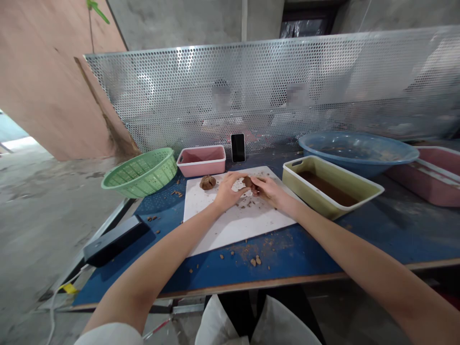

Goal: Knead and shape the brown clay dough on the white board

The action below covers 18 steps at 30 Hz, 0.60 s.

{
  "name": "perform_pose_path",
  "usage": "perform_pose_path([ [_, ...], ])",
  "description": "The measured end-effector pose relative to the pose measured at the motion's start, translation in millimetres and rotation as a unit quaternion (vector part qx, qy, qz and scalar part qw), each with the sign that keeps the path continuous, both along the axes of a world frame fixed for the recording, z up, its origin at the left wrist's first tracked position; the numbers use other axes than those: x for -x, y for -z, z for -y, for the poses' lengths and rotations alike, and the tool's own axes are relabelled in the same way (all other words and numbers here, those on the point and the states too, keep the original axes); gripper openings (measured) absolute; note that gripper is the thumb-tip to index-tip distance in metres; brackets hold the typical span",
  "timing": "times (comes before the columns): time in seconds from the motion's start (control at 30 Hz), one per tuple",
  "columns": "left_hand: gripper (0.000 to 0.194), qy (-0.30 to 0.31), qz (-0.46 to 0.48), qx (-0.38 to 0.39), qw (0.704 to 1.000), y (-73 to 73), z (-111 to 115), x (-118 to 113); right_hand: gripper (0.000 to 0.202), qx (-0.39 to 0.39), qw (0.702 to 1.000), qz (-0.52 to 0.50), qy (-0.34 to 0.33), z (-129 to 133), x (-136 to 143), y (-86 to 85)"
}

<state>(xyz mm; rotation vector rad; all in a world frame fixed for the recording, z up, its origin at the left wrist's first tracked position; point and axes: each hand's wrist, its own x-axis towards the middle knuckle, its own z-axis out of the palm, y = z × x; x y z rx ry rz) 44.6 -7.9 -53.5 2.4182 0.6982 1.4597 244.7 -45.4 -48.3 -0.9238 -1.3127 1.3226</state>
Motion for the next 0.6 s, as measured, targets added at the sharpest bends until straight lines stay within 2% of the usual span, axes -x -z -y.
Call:
perform_pose_path([
  [0.17,0.048,-0.013,0.013,0.042,0.999,2.1,1,0,0.053,-0.01,1.0,-0.002,-0.002,-3,-4,1.9],
  [0.37,0.076,0.003,0.019,0.076,0.997,3.2,6,0,0.051,-0.054,0.998,0.036,-0.008,-8,-10,4.8],
  [0.6,0.072,-0.005,0.005,0.053,0.999,7.3,8,0,0.052,-0.094,0.984,0.148,0.005,0,-16,-4.8],
])
